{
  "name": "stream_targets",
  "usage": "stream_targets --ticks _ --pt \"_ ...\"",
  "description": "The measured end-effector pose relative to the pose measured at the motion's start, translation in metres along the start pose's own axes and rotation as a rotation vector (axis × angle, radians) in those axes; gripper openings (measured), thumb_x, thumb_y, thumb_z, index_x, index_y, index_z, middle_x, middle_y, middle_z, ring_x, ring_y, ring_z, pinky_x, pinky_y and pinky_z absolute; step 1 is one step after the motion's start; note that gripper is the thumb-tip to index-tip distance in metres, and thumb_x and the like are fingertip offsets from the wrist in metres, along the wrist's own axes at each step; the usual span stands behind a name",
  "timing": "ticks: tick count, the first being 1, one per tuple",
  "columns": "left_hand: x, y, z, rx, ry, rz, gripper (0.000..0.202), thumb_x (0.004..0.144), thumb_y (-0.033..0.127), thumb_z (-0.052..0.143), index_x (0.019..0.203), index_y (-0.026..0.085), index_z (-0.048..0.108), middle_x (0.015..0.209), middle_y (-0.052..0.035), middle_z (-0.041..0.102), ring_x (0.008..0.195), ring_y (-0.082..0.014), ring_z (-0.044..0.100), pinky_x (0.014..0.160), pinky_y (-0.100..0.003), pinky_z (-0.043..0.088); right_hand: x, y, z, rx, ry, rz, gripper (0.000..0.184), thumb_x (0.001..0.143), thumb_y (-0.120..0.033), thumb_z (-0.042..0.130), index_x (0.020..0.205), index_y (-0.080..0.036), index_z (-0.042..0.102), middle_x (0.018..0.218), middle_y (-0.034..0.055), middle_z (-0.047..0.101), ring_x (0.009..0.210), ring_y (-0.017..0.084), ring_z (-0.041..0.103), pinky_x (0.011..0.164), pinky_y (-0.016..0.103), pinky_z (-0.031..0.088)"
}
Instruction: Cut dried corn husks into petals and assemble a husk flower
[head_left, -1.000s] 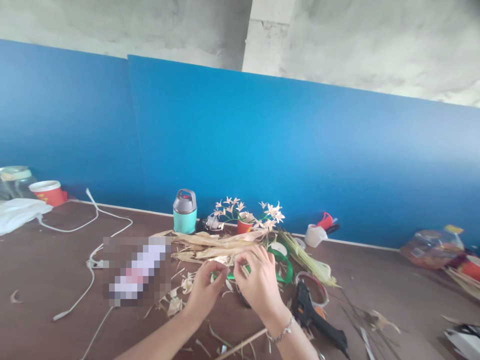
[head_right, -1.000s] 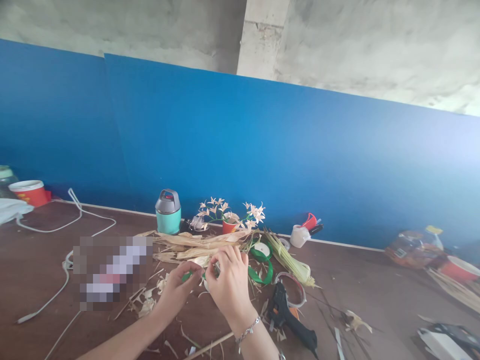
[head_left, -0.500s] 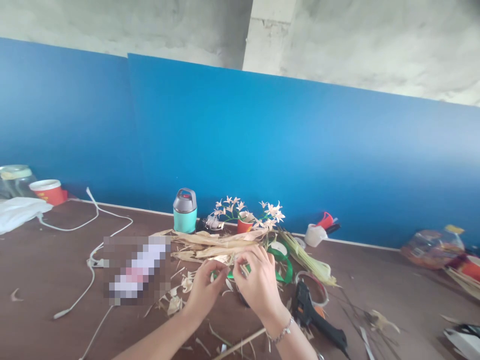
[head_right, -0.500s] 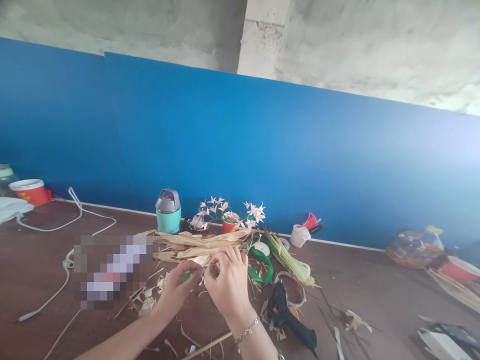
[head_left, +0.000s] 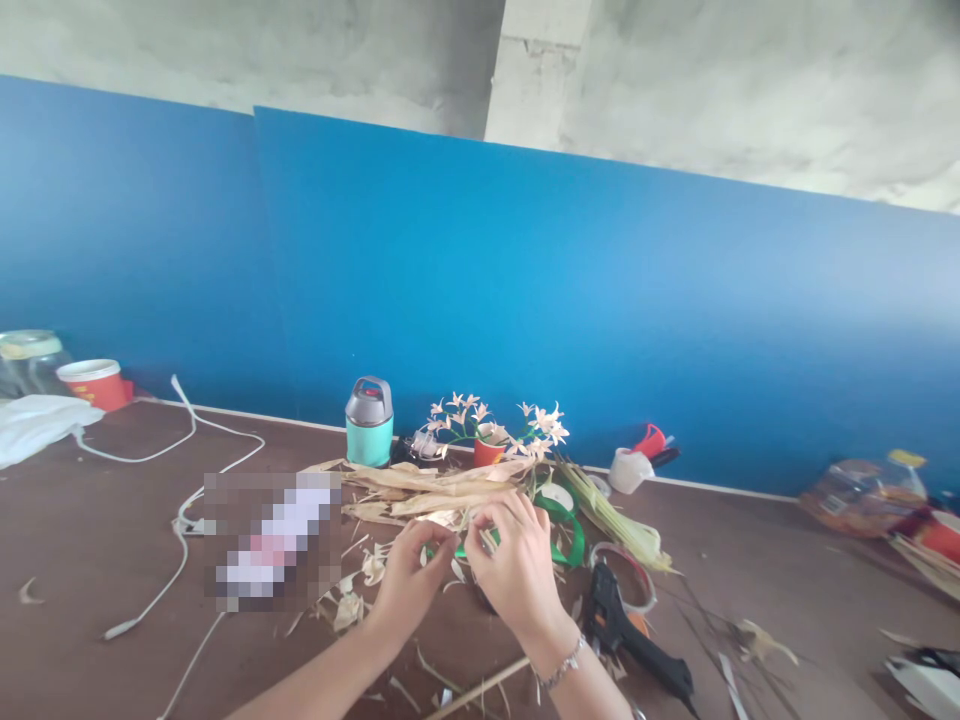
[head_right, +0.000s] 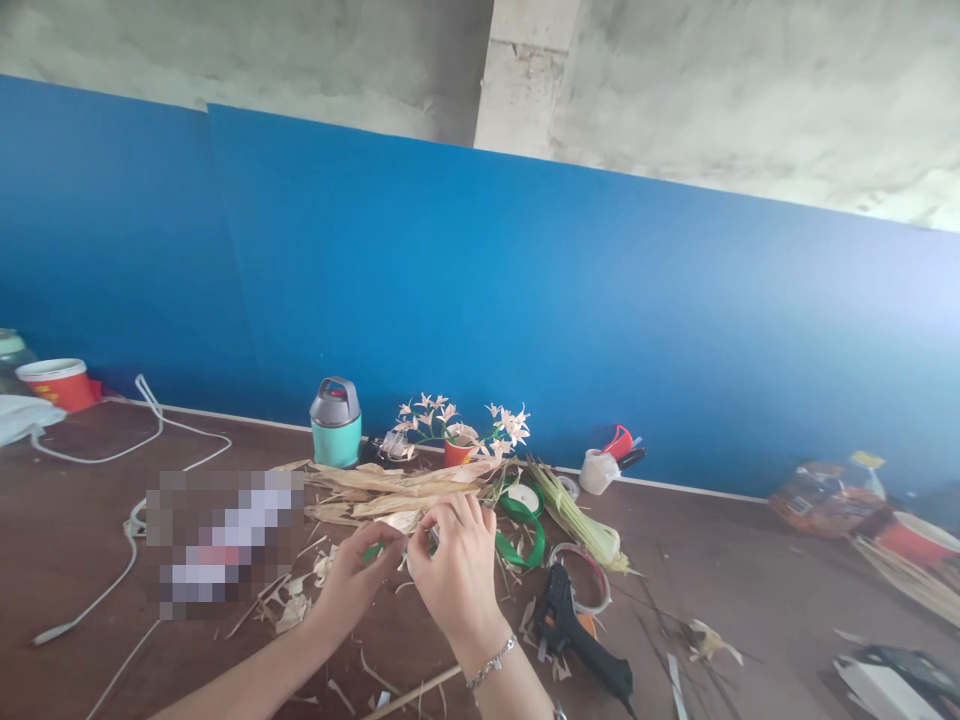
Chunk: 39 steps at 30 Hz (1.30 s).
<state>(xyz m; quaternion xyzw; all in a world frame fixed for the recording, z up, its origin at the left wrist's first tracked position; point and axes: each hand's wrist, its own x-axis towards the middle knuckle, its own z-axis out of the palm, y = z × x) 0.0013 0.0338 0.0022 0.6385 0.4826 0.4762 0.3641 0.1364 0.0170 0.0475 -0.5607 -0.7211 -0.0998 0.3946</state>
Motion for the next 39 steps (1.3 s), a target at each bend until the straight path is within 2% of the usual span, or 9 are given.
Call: stream_targets --ticks 18,24,30,34,39 --pt "-0.0008 0.0004 0.0006 0.012 0.015 0.023 0.02 0.075 0.031 0.051 0.06 0.02 0.058 0.066 -0.0015 0.059 0.068 -0.0183 0.056 0.066 -0.027 0.044 -0.0018 -0.001 0.0015 -0.061 -0.009 -0.007 0.014 0.069 -0.008 0.051 0.064 -0.021 0.05 0.072 0.0008 0.057 0.076 0.019 0.052 0.072 0.031 0.033" --pt "-0.001 -0.0021 0.001 0.003 0.016 0.02 0.02 0.075 0.032 0.051 0.061 0.02 0.059 0.066 -0.0015 0.06 0.067 -0.0182 0.055 0.065 -0.027 0.043 -0.0011 -0.0012 0.0004 -0.015 -0.031 0.017 0.013 0.07 -0.009 0.052 0.066 -0.021 0.05 0.075 0.0018 0.059 0.078 0.02 0.052 0.073 0.032 0.033" --pt "0.0006 -0.0023 0.0005 -0.095 0.0 -0.02 0.028 0.078 0.04 0.051 0.065 0.018 0.062 0.066 -0.0028 0.06 0.066 -0.0178 0.053 0.062 -0.026 0.043 -0.0001 -0.0028 -0.0044 0.045 -0.05 0.001 0.005 0.073 -0.017 0.056 0.074 -0.021 0.055 0.081 0.0028 0.06 0.083 0.021 0.052 0.075 0.034 0.033" --pt "0.0022 -0.0001 0.0005 -0.245 -0.022 -0.122 0.033 0.076 0.048 0.054 0.071 0.016 0.062 0.062 -0.0005 0.058 0.058 -0.0144 0.049 0.057 -0.024 0.04 -0.0002 -0.0035 -0.0069 0.092 -0.053 -0.013 0.013 0.075 -0.019 0.056 0.087 -0.022 0.056 0.09 0.0043 0.06 0.089 0.023 0.051 0.077 0.035 0.034" --pt "0.0041 -0.0021 0.0015 -0.356 -0.045 -0.149 0.035 0.072 0.051 0.058 0.071 0.016 0.063 0.062 0.0004 0.058 0.058 -0.0129 0.049 0.057 -0.023 0.04 -0.0016 -0.0035 -0.0039 0.134 -0.024 -0.033 0.01 0.077 -0.016 0.053 0.085 -0.022 0.056 0.087 0.0042 0.06 0.088 0.022 0.052 0.076 0.034 0.035"
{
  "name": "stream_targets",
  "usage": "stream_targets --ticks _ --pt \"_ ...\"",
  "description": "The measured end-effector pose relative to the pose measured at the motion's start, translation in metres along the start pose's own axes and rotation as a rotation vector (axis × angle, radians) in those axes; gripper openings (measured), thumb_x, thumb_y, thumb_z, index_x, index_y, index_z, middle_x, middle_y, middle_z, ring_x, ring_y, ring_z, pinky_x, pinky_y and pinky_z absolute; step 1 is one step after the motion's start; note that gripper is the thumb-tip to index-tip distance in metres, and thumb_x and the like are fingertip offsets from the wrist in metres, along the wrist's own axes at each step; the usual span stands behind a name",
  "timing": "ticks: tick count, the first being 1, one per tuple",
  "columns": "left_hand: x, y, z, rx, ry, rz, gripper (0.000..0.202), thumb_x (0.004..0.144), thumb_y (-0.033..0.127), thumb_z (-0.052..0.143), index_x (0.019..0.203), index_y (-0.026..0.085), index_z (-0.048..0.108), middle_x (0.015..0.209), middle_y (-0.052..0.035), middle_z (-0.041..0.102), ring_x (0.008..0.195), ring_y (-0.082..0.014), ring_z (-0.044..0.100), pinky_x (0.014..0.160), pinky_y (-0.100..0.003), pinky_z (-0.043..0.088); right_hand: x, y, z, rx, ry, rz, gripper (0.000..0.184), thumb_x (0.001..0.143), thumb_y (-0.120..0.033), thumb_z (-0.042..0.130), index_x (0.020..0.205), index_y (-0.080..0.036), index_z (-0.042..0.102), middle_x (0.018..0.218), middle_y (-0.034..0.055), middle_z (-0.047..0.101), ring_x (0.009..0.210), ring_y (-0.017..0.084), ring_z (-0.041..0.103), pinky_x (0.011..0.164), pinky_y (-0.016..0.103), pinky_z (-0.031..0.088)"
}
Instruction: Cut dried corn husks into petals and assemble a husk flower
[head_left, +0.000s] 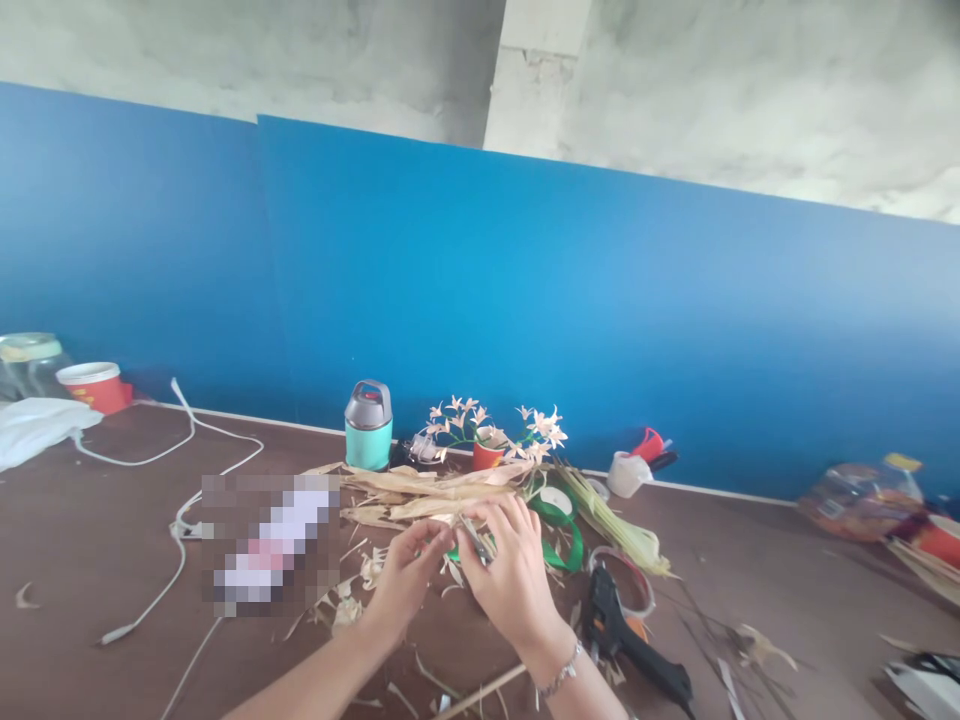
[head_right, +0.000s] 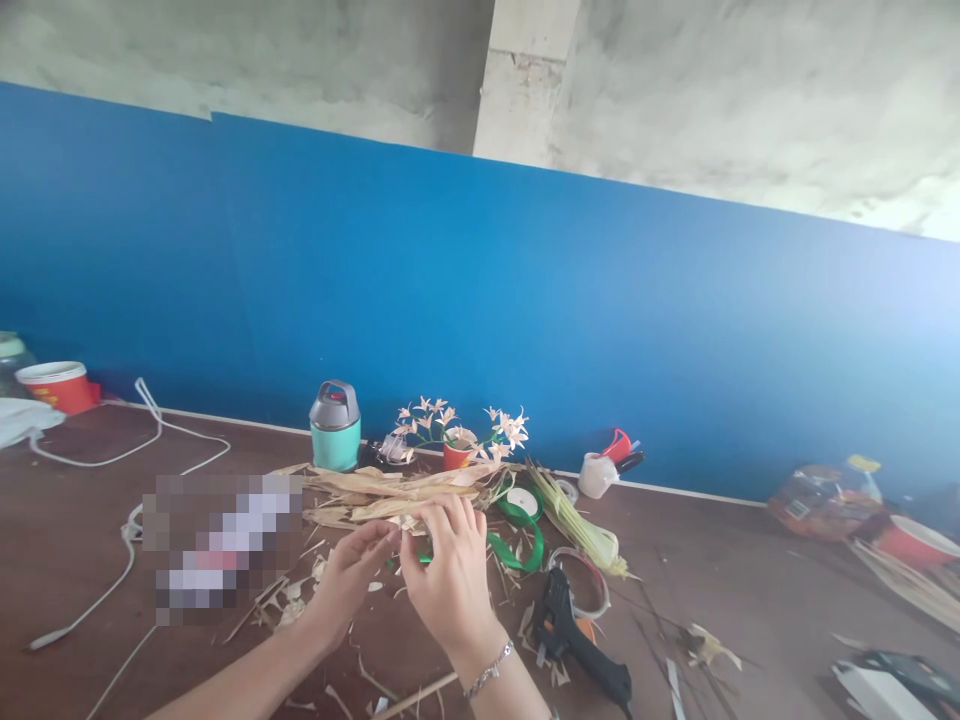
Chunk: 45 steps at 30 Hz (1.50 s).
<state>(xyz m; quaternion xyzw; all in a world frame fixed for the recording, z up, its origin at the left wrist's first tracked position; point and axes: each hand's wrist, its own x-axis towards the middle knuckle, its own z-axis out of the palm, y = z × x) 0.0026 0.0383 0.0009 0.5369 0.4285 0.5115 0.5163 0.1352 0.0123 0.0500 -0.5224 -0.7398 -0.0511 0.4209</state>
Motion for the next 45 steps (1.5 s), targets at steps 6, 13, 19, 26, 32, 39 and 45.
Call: stream_targets --ticks 6,13,19,26,32,39,45 --pt "-0.002 0.003 0.0 0.069 -0.022 0.031 0.036 0.073 0.051 0.057 0.066 0.016 0.063 0.062 -0.0002 0.057 0.061 -0.0146 0.049 0.059 -0.024 0.04 0.0 0.0 0.002 0.016 0.024 -0.022 0.009 0.079 -0.013 0.052 0.076 -0.021 0.056 0.083 0.0032 0.058 0.083 0.02 0.052 0.074 0.033 0.035" --pt "-0.002 0.003 0.0 0.109 -0.029 0.048 0.032 0.075 0.047 0.055 0.066 0.017 0.062 0.061 0.0004 0.055 0.06 -0.014 0.046 0.058 -0.024 0.038 0.0 0.0 0.002 0.014 0.042 -0.016 0.012 0.075 -0.01 0.053 0.072 -0.021 0.055 0.083 0.0025 0.058 0.082 0.019 0.052 0.074 0.032 0.035" --pt "-0.003 -0.001 0.001 0.08 -0.016 0.04 0.033 0.073 0.048 0.058 0.065 0.016 0.062 0.057 0.0017 0.055 0.054 -0.0125 0.047 0.052 -0.023 0.038 -0.001 0.001 0.005 0.008 0.078 0.008 0.011 0.075 -0.011 0.052 0.071 -0.02 0.054 0.081 0.0027 0.058 0.082 0.019 0.052 0.074 0.031 0.034" --pt "-0.004 0.0 0.002 0.055 0.006 0.019 0.035 0.069 0.051 0.06 0.067 0.016 0.066 0.052 0.0014 0.056 0.05 -0.0136 0.05 0.049 -0.023 0.039 -0.003 -0.001 0.008 -0.004 0.113 0.041 0.011 0.074 -0.011 0.052 0.068 -0.02 0.052 0.08 0.0022 0.059 0.081 0.019 0.052 0.073 0.031 0.033" --pt "-0.003 -0.001 0.001 0.076 -0.006 0.014 0.034 0.07 0.05 0.06 0.069 0.017 0.067 0.054 0.0005 0.058 0.051 -0.0142 0.052 0.05 -0.024 0.041 -0.004 0.002 0.011 -0.008 0.123 0.058 0.01 0.075 -0.013 0.053 0.068 -0.02 0.053 0.081 0.0028 0.06 0.083 0.02 0.053 0.075 0.032 0.033" --pt "-0.002 0.0 0.001 0.102 0.015 0.059 0.034 0.069 0.05 0.06 0.066 0.017 0.068 0.058 -0.0011 0.062 0.055 -0.0156 0.054 0.053 -0.025 0.042 -0.004 0.001 0.011 -0.002 0.118 0.073 0.01 0.075 -0.012 0.053 0.068 -0.02 0.053 0.08 0.002 0.059 0.082 0.019 0.053 0.075 0.031 0.033" --pt "-0.001 0.001 -0.001 0.076 0.008 0.014 0.03 0.071 0.046 0.06 0.069 0.017 0.065 0.062 -0.0005 0.06 0.059 -0.0148 0.052 0.054 -0.023 0.041 -0.002 -0.002 0.005 -0.001 0.083 0.046 0.007 0.072 -0.014 0.056 0.075 -0.02 0.054 0.084 0.0024 0.059 0.085 0.02 0.053 0.075 0.032 0.034"
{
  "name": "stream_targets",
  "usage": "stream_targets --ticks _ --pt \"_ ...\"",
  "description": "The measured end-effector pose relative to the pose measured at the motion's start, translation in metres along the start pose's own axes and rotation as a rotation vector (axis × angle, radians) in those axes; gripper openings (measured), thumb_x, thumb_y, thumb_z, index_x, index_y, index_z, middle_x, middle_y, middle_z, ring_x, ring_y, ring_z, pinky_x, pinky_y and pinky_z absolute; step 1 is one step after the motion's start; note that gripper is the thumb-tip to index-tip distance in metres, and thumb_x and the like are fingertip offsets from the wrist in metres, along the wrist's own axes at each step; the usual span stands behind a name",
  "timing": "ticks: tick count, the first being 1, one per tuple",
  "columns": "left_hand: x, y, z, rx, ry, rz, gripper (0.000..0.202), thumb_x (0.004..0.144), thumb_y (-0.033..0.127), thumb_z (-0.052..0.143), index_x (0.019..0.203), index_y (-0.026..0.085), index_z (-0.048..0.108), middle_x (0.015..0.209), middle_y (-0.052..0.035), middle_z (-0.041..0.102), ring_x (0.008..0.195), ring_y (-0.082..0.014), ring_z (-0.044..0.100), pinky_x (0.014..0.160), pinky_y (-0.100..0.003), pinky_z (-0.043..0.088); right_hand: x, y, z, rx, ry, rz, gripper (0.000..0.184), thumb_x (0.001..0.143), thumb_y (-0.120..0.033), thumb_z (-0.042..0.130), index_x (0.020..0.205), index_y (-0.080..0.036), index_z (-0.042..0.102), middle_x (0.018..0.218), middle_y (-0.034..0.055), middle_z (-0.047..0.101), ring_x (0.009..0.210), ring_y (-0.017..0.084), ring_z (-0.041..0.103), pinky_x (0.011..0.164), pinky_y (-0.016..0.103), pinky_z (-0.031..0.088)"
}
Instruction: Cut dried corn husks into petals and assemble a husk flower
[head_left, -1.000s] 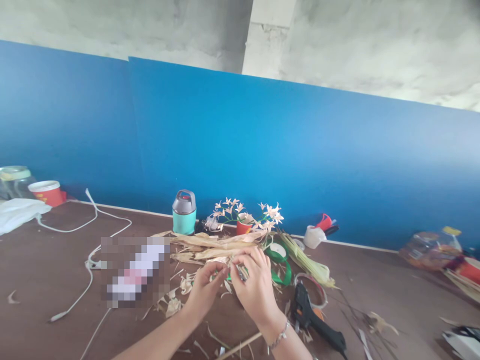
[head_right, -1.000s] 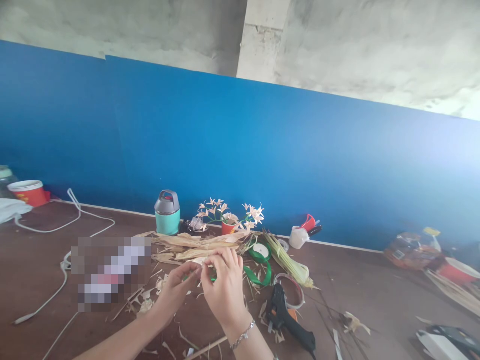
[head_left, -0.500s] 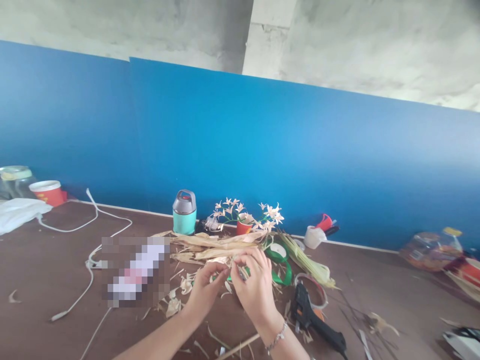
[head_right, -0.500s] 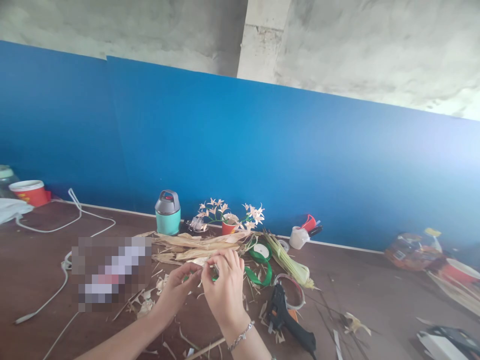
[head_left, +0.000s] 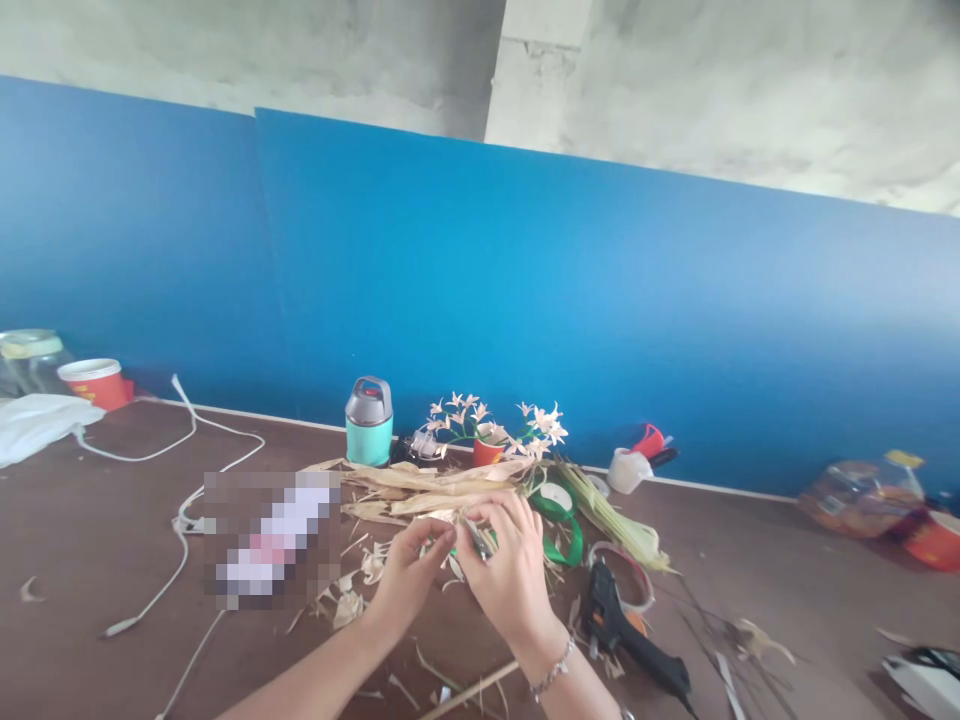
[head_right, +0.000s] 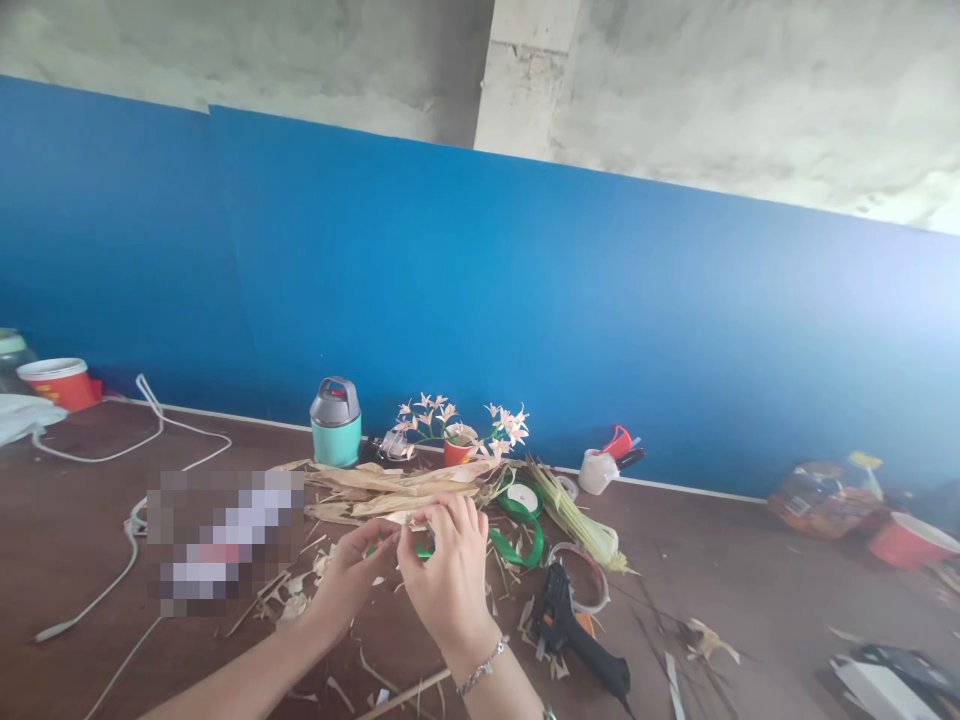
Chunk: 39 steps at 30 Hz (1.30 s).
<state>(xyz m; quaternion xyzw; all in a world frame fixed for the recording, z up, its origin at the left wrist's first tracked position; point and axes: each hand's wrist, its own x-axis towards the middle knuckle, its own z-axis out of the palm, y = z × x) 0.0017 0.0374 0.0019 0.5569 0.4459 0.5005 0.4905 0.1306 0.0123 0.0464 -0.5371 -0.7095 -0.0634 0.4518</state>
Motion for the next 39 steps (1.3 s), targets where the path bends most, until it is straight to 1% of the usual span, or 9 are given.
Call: stream_targets --ticks 5,10,13,19,22,26,30,34,39 --pt "0.007 0.004 -0.009 -0.032 0.098 0.009 0.032 0.074 0.048 0.057 0.073 0.017 0.064 0.063 -0.0001 0.06 0.06 -0.015 0.053 0.058 -0.023 0.042 0.001 0.005 0.001 -0.046 -0.058 0.036 0.008 0.075 -0.013 0.054 0.072 -0.02 0.057 0.081 0.0025 0.06 0.083 0.02 0.054 0.074 0.03 0.035" --pt "0.011 0.006 -0.014 -0.08 0.17 0.058 0.031 0.076 0.045 0.057 0.078 0.016 0.064 0.074 -0.0035 0.065 0.074 -0.0194 0.059 0.068 -0.025 0.044 -0.017 0.011 0.028 -0.084 -0.422 -0.072 0.02 0.073 -0.009 0.057 0.062 -0.023 0.064 0.075 0.0019 0.064 0.081 0.02 0.056 0.071 0.03 0.035" --pt "0.011 0.006 -0.013 -0.089 0.153 0.052 0.031 0.077 0.045 0.056 0.078 0.016 0.064 0.073 -0.0034 0.064 0.075 -0.0199 0.059 0.067 -0.025 0.044 -0.03 0.007 0.044 -0.133 -0.509 -0.13 0.018 0.073 -0.009 0.058 0.067 -0.024 0.068 0.076 0.0014 0.065 0.082 0.02 0.056 0.071 0.03 0.036" --pt "0.008 0.009 -0.011 -0.101 0.151 0.024 0.029 0.074 0.045 0.058 0.073 0.016 0.064 0.072 -0.0032 0.064 0.073 -0.0185 0.058 0.066 -0.025 0.044 -0.037 0.001 0.06 -0.288 -0.51 -0.309 0.013 0.072 -0.011 0.057 0.069 -0.018 0.067 0.076 0.008 0.065 0.078 0.023 0.055 0.068 0.034 0.037" --pt "0.007 0.01 -0.01 -0.119 0.13 0.019 0.028 0.074 0.044 0.059 0.073 0.016 0.064 0.073 -0.0033 0.064 0.075 -0.0188 0.059 0.067 -0.025 0.045 -0.038 0.002 0.06 -0.297 -0.487 -0.323 0.014 0.07 -0.008 0.055 0.07 -0.017 0.066 0.076 0.0084 0.065 0.076 0.023 0.056 0.068 0.034 0.037" --pt "0.007 0.01 -0.009 -0.136 0.113 0.025 0.028 0.074 0.044 0.059 0.072 0.016 0.063 0.073 -0.0035 0.065 0.075 -0.0187 0.059 0.068 -0.025 0.044 -0.031 0.007 0.049 -0.206 -0.411 -0.154 0.019 0.068 -0.003 0.053 0.065 -0.019 0.062 0.074 0.0046 0.064 0.076 0.021 0.057 0.068 0.031 0.039" --pt "0.006 0.009 -0.009 -0.1 0.109 0.022 0.03 0.076 0.046 0.057 0.072 0.016 0.064 0.071 -0.0028 0.063 0.071 -0.0181 0.058 0.065 -0.024 0.044 -0.013 0.011 0.028 0.054 -0.316 0.05 0.02 0.066 -0.001 0.051 0.067 -0.019 0.061 0.069 0.0011 0.064 0.069 0.017 0.058 0.066 0.027 0.041" --pt "0.004 0.007 -0.006 -0.054 0.101 0.009 0.033 0.075 0.048 0.056 0.073 0.017 0.065 0.068 -0.0022 0.063 0.067 -0.0171 0.056 0.062 -0.024 0.043 0.001 0.012 0.012 0.381 -0.186 0.317 0.008 0.073 -0.015 0.056 0.068 -0.019 0.061 0.065 0.0016 0.065 0.061 0.016 0.058 0.059 0.025 0.044" --pt "-0.001 0.007 -0.001 -0.05 0.063 -0.009 0.032 0.075 0.047 0.056 0.073 0.016 0.064 0.066 -0.0016 0.062 0.063 -0.0159 0.053 0.061 -0.024 0.041 0.004 0.007 0.009 0.745 -0.107 0.488 0.011 0.07 -0.028 0.065 0.066 -0.018 0.063 0.066 0.0029 0.066 0.062 0.017 0.058 0.06 0.027 0.047"
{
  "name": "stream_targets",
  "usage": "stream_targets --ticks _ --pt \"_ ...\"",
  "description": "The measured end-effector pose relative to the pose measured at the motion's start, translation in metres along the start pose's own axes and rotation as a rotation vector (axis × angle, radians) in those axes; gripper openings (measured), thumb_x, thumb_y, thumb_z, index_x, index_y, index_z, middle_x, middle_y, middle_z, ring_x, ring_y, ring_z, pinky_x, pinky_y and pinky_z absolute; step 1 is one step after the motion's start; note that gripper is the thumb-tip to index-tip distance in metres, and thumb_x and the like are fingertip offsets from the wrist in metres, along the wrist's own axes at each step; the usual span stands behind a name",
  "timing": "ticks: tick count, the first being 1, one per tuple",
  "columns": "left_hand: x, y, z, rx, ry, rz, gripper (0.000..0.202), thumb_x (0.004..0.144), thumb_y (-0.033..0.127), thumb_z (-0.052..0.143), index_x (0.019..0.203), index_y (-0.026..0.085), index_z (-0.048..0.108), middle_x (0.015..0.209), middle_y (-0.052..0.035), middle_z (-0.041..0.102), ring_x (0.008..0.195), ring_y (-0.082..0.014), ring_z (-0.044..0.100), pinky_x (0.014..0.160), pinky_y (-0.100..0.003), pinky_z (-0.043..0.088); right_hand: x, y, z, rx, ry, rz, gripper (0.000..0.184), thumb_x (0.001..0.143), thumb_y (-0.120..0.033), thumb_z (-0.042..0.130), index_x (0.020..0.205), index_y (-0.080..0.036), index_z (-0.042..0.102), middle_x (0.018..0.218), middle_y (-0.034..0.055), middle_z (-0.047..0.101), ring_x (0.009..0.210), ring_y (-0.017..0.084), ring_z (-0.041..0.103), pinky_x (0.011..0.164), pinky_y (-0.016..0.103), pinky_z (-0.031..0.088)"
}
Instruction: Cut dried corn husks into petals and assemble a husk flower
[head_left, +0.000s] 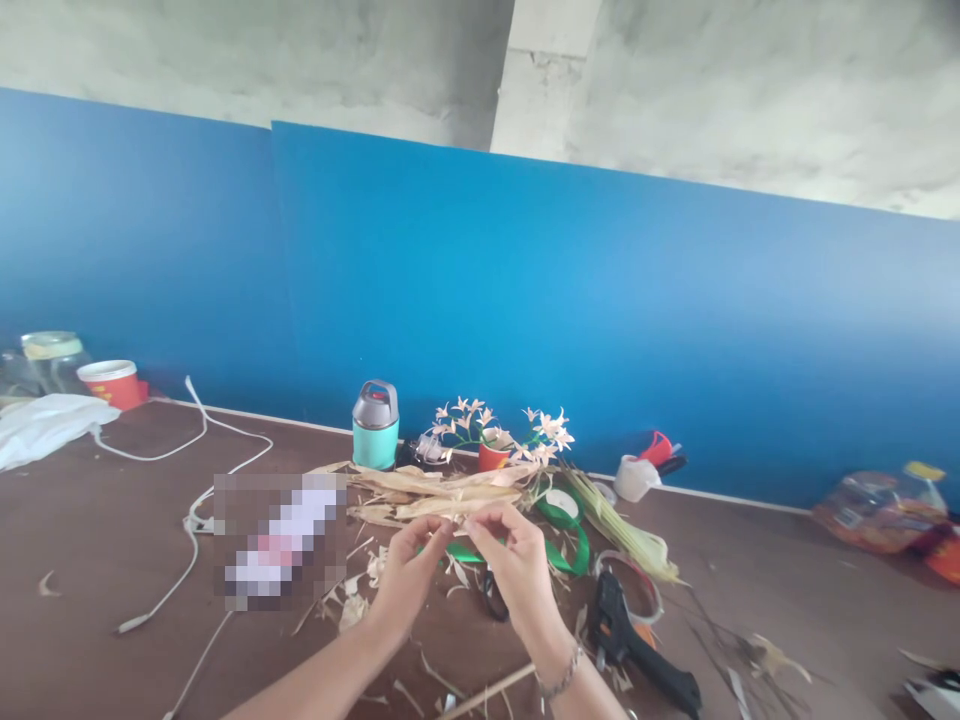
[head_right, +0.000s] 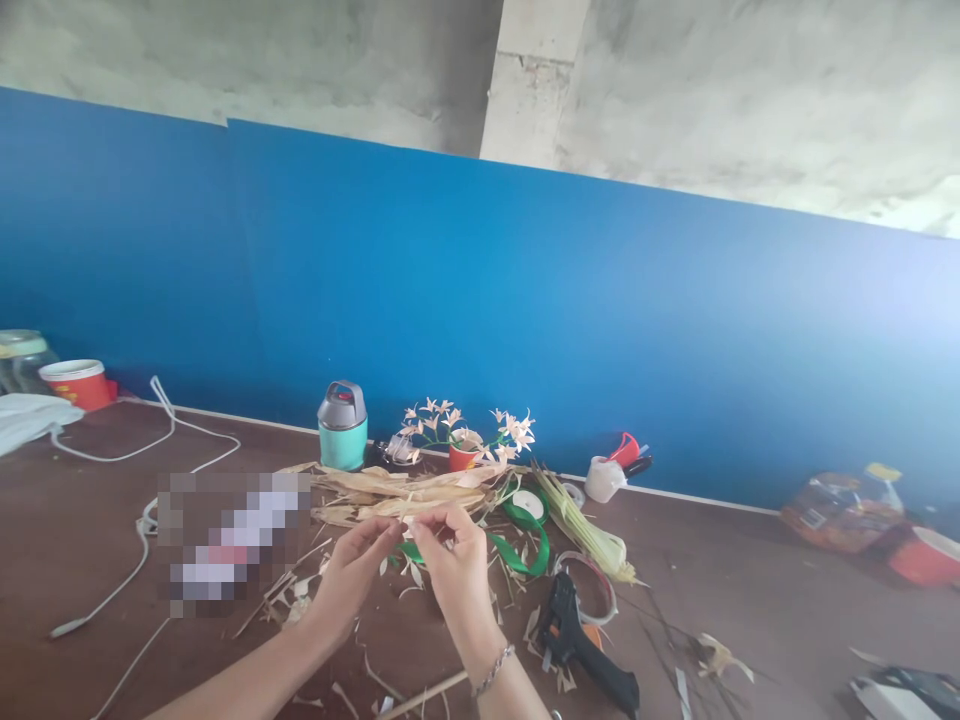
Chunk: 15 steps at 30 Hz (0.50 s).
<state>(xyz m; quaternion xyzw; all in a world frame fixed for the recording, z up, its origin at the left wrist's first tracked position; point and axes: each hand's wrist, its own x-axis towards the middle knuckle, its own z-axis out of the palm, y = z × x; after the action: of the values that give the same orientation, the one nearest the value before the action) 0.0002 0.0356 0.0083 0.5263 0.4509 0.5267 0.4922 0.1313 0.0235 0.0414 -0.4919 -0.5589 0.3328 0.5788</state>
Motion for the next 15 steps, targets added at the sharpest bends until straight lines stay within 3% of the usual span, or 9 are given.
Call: stream_targets --ticks 5,15 --pt "-0.005 0.0049 0.0025 -0.06 -0.058 -0.017 0.032 0.077 0.047 0.056 0.071 0.016 0.063 0.066 -0.0009 0.061 0.065 -0.0153 0.052 0.064 -0.024 0.04 -0.0016 -0.0005 0.0021 0.148 0.01 0.097 0.016 0.07 -0.032 0.069 0.069 -0.017 0.064 0.066 0.0018 0.066 0.062 0.016 0.058 0.059 0.026 0.047" --pt "-0.0064 0.0085 0.0037 -0.094 -0.066 -0.06 0.035 0.072 0.05 0.059 0.066 0.016 0.062 0.06 0.0007 0.057 0.058 -0.0133 0.048 0.058 -0.023 0.038 0.0005 -0.0011 -0.003 0.016 -0.012 0.062 0.021 0.071 -0.036 0.066 0.07 -0.015 0.066 0.066 0.0047 0.066 0.058 0.016 0.056 0.052 0.025 0.045"
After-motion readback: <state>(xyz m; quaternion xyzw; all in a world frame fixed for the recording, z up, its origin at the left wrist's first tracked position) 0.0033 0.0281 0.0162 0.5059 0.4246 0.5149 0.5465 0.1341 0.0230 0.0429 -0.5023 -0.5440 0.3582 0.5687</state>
